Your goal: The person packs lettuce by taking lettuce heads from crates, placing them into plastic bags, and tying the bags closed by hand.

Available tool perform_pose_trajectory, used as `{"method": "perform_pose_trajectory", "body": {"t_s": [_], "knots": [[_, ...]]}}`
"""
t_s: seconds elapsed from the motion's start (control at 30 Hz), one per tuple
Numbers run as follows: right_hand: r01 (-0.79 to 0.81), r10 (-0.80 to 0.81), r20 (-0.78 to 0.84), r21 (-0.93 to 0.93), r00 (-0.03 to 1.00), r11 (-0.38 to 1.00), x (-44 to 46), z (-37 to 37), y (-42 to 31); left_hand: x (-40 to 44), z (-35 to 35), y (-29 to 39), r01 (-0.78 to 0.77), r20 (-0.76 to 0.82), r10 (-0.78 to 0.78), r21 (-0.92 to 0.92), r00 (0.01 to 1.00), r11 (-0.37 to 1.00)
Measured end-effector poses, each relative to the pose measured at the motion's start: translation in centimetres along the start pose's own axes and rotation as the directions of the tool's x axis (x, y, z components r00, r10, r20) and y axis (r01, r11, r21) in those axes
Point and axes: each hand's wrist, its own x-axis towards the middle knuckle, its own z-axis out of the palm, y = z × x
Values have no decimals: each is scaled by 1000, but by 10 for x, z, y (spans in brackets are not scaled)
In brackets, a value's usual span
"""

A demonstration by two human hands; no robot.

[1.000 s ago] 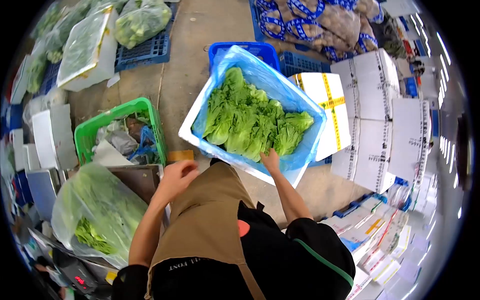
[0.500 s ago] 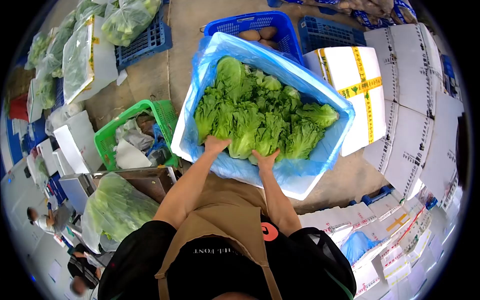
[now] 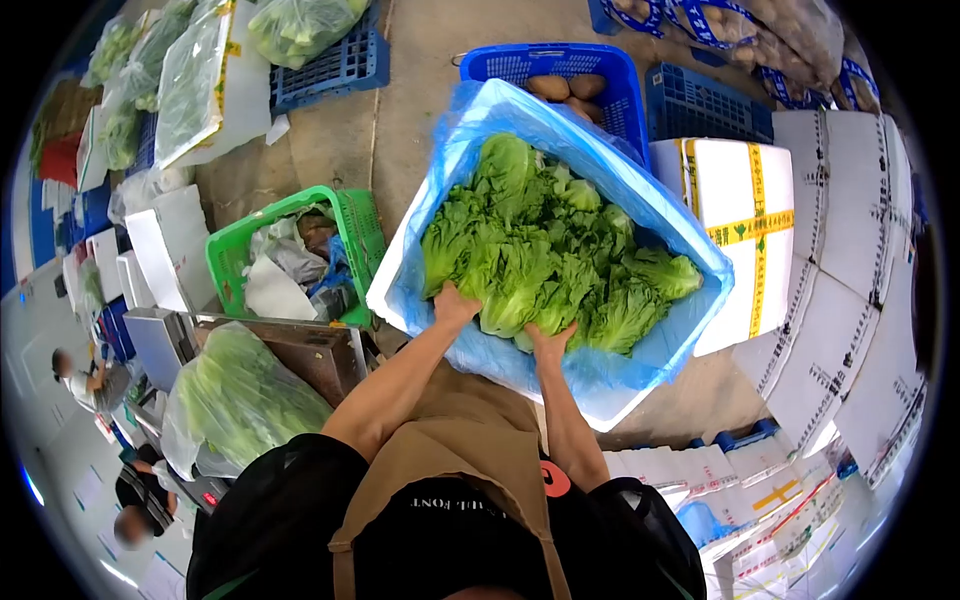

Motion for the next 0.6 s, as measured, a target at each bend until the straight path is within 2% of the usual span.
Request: {"method": "perform_pose_trajectory", "body": {"t_s": [0.03,0.1,0.13,0.23,0.33,0.43,0.53,0.6], "knots": [[-12,11,14,12,1000,1000,-3,1,-2,1,-1,-1,0,6,0,14,1000,1000],[-22,6,68,234,998,972,-8,-3,-6,3,0,0,-3,21,2,40,1000,999],[-32,-1,96,339,995,940,-11,-4,-10,8,8,-6,-20,-10,20,-28,1000,999],[39,-70,57,426,996,904,-12,-4,-10,21,32,-25,-68,-72,54,-201,996,977],[149,-159,-2,360,987,921,-13,-4,-11,15,29,-20,-39,-34,30,-302,999,953],[195,-190,-61,93,980,976,-27,-20,-43,-16,-5,23,67,71,-47,-315,996,947],[235,-238,-58,-51,970,971,-11,-29,-43,-24,-18,38,120,150,-77,-308,986,944],[151,-154,38,64,987,986,-11,-49,-69,-25,-24,45,123,172,-78,-271,982,955]]}}
